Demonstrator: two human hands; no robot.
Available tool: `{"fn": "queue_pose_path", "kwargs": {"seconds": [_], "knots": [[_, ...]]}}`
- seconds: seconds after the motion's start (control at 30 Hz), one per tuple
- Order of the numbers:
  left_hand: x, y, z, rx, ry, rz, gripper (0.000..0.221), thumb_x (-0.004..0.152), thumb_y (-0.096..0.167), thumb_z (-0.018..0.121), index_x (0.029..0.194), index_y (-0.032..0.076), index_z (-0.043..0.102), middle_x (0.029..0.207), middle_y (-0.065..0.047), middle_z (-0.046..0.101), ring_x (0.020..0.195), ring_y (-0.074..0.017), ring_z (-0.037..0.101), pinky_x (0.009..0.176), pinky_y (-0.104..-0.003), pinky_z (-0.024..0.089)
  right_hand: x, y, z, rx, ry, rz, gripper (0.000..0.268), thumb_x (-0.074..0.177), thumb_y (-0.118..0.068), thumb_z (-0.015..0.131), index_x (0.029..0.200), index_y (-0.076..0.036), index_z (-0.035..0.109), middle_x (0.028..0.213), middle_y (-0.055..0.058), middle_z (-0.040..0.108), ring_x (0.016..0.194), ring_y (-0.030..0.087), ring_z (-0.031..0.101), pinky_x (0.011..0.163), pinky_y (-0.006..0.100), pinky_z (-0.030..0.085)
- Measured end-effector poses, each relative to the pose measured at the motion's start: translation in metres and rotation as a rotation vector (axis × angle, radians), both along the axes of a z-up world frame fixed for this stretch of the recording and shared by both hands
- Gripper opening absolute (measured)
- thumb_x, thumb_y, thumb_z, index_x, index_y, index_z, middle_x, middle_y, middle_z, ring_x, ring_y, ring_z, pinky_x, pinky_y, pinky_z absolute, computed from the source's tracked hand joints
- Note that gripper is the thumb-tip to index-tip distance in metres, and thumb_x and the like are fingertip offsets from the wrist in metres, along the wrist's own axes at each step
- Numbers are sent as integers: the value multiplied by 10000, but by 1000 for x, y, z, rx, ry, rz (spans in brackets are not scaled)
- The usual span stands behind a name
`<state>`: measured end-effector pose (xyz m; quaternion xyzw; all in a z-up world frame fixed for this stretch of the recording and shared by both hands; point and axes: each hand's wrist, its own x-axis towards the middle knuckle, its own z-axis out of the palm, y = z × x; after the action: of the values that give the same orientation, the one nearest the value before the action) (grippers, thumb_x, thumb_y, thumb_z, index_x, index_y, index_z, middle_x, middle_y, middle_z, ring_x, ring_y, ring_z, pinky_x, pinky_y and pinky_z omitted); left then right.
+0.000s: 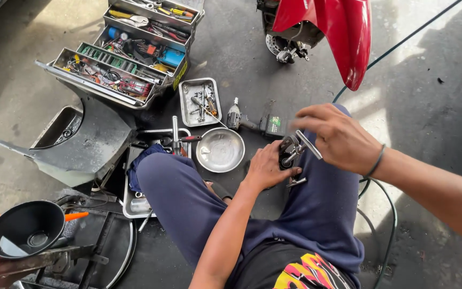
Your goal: Compress a motorcycle brake caliper piston using a C-clamp and a metal rod
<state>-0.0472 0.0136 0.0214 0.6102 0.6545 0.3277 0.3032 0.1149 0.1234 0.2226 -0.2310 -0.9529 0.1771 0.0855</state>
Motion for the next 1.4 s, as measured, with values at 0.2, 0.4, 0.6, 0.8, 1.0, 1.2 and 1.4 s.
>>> {"fn": "queue_pose_path", "kwargs": {"seconds": [0.2,0.4,0.6,0.8,1.0,1.2,1.4], "knots": [[-6,-2,0,6,-37,-43,821,857,703,794,1419,151,562,1187,-129,734,1172,-338,715,1049,-459,522,1,-8,18,-160,-365,-190,463,966,-506,776,1288,-173,774,1107,23,850,1107,240,827,905,485,675],[-6,-2,-1,-39,-115,-21,952,717,722,876,1450,197,570,1194,-156,734,1116,-434,745,995,-567,575,17,7,-28,40,-65,193,236,977,-62,639,1024,-245,780,1253,-54,767,1260,224,700,1000,427,555],[-5,-4,-27,116,-388,111,838,616,504,1026,1331,237,682,1148,-100,795,1140,-403,785,994,-557,653,5,-12,-32,121,-156,145,274,1069,-146,593,1327,-134,683,1371,78,683,1196,318,748,855,463,677],[-13,0,-65,109,-488,62,825,721,384,950,1488,257,674,1306,-65,767,1263,-360,750,1060,-551,630,3,-15,-64,126,-117,34,231,1166,-246,532,1336,-136,642,1113,29,756,1063,267,800,796,402,678],[-27,-5,-1,-58,-218,73,845,642,618,932,1337,219,667,1184,-94,784,1163,-419,777,1009,-595,631,-10,-13,-62,64,-83,-8,334,1118,-280,605,1442,-202,638,1085,34,781,1035,317,806,818,470,668],[-32,-18,13,-231,-85,47,817,685,708,838,1244,193,536,1204,-46,752,1117,-381,753,797,-541,534,-10,6,-28,-457,302,-300,344,1173,-208,556,1462,-53,657,1377,110,753,1198,217,790,888,320,593],[-43,-57,-1,-153,-169,78,745,707,611,896,1243,208,570,1196,-33,741,1071,-305,754,855,-467,530,-61,104,-179,-514,-116,-441,274,1088,-343,710,1216,-130,824,951,64,876,954,178,817,928,362,583]]}}
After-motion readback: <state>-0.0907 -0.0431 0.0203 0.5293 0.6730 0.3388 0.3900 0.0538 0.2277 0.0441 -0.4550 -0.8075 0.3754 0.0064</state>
